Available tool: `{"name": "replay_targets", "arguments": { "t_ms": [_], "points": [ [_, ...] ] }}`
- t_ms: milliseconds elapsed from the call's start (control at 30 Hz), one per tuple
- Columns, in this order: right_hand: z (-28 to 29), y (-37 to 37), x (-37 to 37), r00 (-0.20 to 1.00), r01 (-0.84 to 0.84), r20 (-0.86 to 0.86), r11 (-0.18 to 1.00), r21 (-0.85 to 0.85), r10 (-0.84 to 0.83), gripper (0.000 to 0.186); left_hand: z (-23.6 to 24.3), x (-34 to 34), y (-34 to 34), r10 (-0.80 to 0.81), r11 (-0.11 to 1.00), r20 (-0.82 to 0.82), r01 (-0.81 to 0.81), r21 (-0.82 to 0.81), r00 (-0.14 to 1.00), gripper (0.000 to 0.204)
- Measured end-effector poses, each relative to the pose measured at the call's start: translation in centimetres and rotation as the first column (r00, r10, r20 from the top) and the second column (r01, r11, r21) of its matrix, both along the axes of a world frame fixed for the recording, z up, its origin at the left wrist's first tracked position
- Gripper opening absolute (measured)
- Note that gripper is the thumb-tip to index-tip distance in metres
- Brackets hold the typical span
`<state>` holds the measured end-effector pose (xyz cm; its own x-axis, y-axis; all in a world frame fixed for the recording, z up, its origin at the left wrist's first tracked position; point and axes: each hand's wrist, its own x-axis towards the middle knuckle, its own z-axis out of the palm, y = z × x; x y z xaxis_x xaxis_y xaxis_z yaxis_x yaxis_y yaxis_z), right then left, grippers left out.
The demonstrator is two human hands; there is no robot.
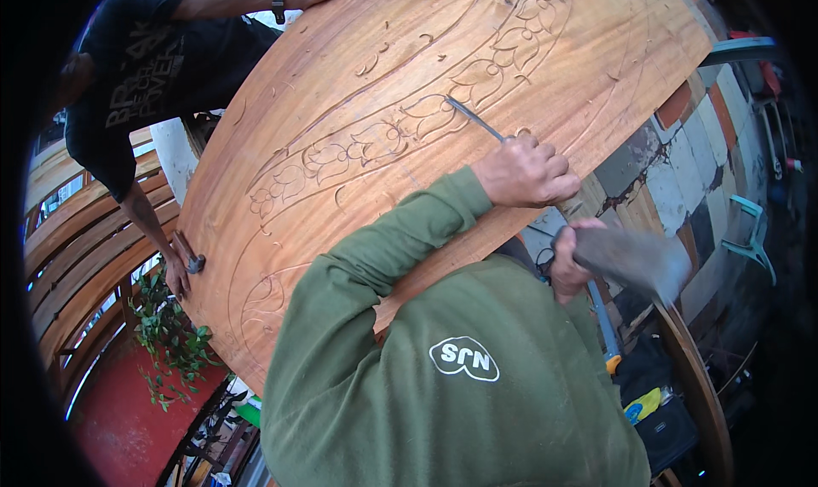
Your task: The person carves a decorative pattern into a wooden board using a chisel and a wooden mallet.
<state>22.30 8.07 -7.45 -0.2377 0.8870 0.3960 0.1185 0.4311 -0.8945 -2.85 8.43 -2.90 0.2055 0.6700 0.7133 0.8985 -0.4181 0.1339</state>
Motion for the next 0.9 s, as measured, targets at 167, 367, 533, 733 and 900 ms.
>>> {"name": "replay_targets", "arguments": {
  "t_ms": [167,367,533,733,900],
  "points": [
    [1.5,-0.1,-0.3,0.965,0.032,0.263,0.989,-0.144,0.007,0.052,0.3,-0.3,0.5,0.061,0.998,-0.001,-0.061,-0.011,0.998,0.017],
    [2.1,1.2,-1.8,0.951,0.032,0.310,0.995,-0.092,-0.002,0.050,0.7,-0.3,1.4,0.130,0.991,0.033,-0.130,0.015,0.991,0.019],
    [5.9,2.4,-3.1,0.998,0.037,0.068,0.935,-0.354,-0.014,0.033,1.7,-0.8,2.2,0.209,0.977,0.157,-0.211,0.000,0.965,0.020],
    [5.0,3.7,-5.7,0.939,-0.010,0.327,0.961,-0.275,0.103,0.072,2.7,-1.0,3.3,0.298,0.953,0.213,-0.301,-0.017,0.930,0.023],
    [5.9,4.8,-4.7,0.916,-0.025,0.371,0.946,-0.322,0.151,0.089,4.6,-4.4,2.3,-0.020,0.967,0.371,0.113,-0.230,0.928,0.033]
  ]
}}
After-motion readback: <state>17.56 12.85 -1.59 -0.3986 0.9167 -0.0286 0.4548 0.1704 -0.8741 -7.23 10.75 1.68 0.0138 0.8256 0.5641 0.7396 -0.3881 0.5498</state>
